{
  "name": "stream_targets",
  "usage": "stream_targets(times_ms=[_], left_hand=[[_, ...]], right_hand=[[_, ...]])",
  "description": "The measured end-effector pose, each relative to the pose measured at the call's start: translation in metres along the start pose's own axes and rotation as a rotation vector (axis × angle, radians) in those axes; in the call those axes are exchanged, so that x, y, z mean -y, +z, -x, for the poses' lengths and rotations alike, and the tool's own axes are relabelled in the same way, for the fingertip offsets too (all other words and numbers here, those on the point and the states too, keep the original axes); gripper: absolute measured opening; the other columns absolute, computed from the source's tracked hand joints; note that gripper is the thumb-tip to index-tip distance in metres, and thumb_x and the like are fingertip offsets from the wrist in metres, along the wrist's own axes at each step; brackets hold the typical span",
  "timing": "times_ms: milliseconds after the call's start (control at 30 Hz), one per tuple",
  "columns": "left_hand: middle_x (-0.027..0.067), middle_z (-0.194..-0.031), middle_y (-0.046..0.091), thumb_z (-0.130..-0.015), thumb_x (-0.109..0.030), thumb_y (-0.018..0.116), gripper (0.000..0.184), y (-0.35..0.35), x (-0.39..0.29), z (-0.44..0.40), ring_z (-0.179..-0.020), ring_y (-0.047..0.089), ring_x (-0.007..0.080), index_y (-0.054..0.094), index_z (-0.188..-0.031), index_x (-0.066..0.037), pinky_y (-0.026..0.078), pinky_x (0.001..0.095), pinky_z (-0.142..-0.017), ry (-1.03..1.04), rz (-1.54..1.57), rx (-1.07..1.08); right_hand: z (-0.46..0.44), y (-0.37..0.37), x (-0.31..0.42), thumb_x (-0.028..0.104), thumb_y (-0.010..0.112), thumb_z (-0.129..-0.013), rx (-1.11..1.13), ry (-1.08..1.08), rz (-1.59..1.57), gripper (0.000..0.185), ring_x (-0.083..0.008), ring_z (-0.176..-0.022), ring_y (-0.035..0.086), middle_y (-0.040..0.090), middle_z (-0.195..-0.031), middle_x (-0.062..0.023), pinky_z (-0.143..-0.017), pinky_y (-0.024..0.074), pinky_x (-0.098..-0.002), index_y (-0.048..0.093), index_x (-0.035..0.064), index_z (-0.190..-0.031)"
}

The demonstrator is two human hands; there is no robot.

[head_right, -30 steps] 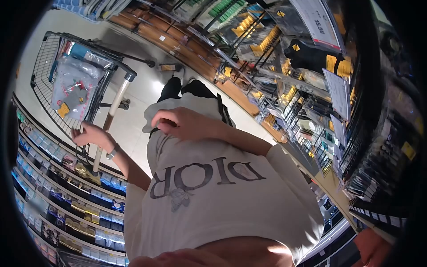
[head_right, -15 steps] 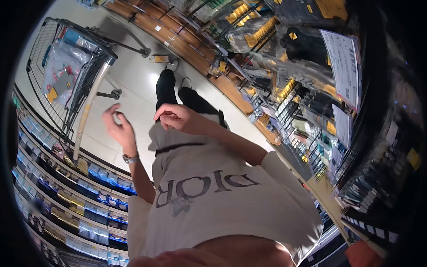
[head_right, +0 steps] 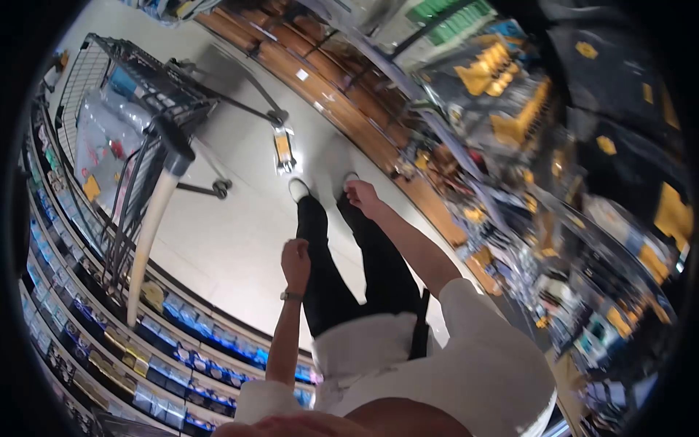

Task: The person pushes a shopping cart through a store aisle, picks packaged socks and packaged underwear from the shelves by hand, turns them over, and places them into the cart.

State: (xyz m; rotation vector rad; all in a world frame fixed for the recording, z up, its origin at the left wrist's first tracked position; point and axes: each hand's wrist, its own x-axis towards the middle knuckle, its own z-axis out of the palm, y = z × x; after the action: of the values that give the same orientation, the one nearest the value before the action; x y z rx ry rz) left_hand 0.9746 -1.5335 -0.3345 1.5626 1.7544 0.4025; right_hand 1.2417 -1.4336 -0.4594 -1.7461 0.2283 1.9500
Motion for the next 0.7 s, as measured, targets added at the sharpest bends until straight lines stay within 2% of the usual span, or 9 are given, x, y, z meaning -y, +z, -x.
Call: stream_targets(times_ms=[167,233,300,333,367,467,500,600,700], left_hand=[[0.0114,-0.093,0.068,-0.091,-0.007,0.062,0.005,0.057,0.070,-0.109,-0.092,0.065,0.0330,0.066,-0.094,-0.008,0.053,0.0453,-0.081,0.091,-0.011,-0.017],[0.0161,-0.098,0.070,-0.094,-0.016,0.060,0.014,0.089,0.118,-0.173,-0.095,0.067,0.0377,0.067,-0.101,-0.006,0.054,0.0474,-0.081,-0.118,-0.110,0.129],[0.0202,-0.098,0.073,-0.095,-0.018,0.060,0.017,0.143,0.197,-0.237,-0.095,0.069,0.0429,0.070,-0.101,-0.005,0.054,0.0506,-0.082,-0.183,-0.024,0.065],[0.0226,-0.092,0.073,-0.092,-0.025,0.065,0.024,0.175,0.240,-0.270,-0.092,0.070,0.0437,0.070,-0.095,-0.002,0.054,0.0508,-0.081,-0.419,-0.030,0.059],[0.0241,-0.109,0.072,-0.084,-0.039,0.075,0.045,0.212,0.312,-0.295,-0.104,0.068,0.0432,0.067,-0.107,-0.001,0.053,0.0516,-0.089,-0.539,0.182,0.107],[0.0221,-0.123,0.065,-0.076,-0.049,0.082,0.081,0.243,0.322,-0.349,-0.119,0.062,0.0372,0.055,-0.133,0.002,0.051,0.0441,-0.100,-0.669,-0.236,0.010],[0.0218,-0.151,0.045,-0.064,-0.053,0.089,0.108,0.257,0.343,-0.364,-0.140,0.042,0.0442,0.038,-0.146,-0.004,0.037,0.0537,-0.114,-0.709,-0.174,0.016],[0.0242,-0.149,0.045,-0.063,-0.055,0.089,0.115,0.311,0.365,-0.376,-0.141,0.040,0.0414,0.032,-0.149,-0.004,0.033,0.0545,-0.116,-0.577,-0.466,-0.208],[0.0205,-0.141,0.056,-0.065,-0.054,0.088,0.121,0.337,0.388,-0.388,-0.132,0.054,0.0357,0.022,-0.155,-0.007,0.030,0.0585,-0.115,-0.648,-0.283,-0.106]], right_hand=[[-0.184,0.035,-0.016,0.019,0.067,-0.090,-0.084,-0.199,0.178,0.016,-0.0167,-0.075,0.066,0.070,-0.086,-0.0045,-0.067,0.0543,-0.0335,0.069,0.0069,-0.100],[-0.267,0.046,-0.048,0.019,0.068,-0.089,-0.095,-0.246,0.229,0.019,-0.0173,-0.078,0.068,0.071,-0.089,-0.0064,-0.070,0.0552,-0.0342,0.069,0.0061,-0.102],[-0.335,0.063,-0.075,0.019,0.069,-0.087,-0.122,-0.352,0.464,0.023,-0.0188,-0.081,0.068,0.071,-0.090,-0.0081,-0.074,0.0556,-0.0350,0.069,0.0044,-0.106],[-0.360,0.072,-0.087,0.019,0.070,-0.087,-0.138,-0.402,0.585,0.026,-0.0195,-0.083,0.069,0.072,-0.090,-0.0089,-0.077,0.0557,-0.0353,0.069,0.0036,-0.107],[-0.372,0.077,-0.105,0.021,0.071,-0.085,-0.142,-0.442,0.621,0.028,-0.0214,-0.085,0.068,0.072,-0.092,-0.0100,-0.078,0.0555,-0.0366,0.069,0.0035,-0.106],[-0.416,0.107,-0.102,0.025,0.072,-0.082,-0.109,-0.555,0.641,0.032,-0.0253,-0.089,0.069,0.072,-0.096,-0.0131,-0.081,0.0549,-0.0392,0.068,0.0030,-0.104],[-0.416,0.113,-0.097,0.025,0.072,-0.082,-0.082,-0.516,0.596,0.032,-0.0253,-0.090,0.070,0.072,-0.097,-0.0140,-0.082,0.0549,-0.0390,0.068,0.0027,-0.104],[-0.427,0.128,-0.085,0.026,0.069,-0.086,-0.003,-0.481,0.551,0.035,-0.0253,-0.098,0.070,0.072,-0.102,-0.0152,-0.087,0.0537,-0.0370,0.066,0.0010,-0.110],[-0.446,0.132,-0.071,0.026,0.068,-0.089,0.016,-0.451,0.668,0.038,-0.0246,-0.105,0.068,0.071,-0.110,-0.0134,-0.092,0.0524,-0.0366,0.065,0.0023,-0.119]])
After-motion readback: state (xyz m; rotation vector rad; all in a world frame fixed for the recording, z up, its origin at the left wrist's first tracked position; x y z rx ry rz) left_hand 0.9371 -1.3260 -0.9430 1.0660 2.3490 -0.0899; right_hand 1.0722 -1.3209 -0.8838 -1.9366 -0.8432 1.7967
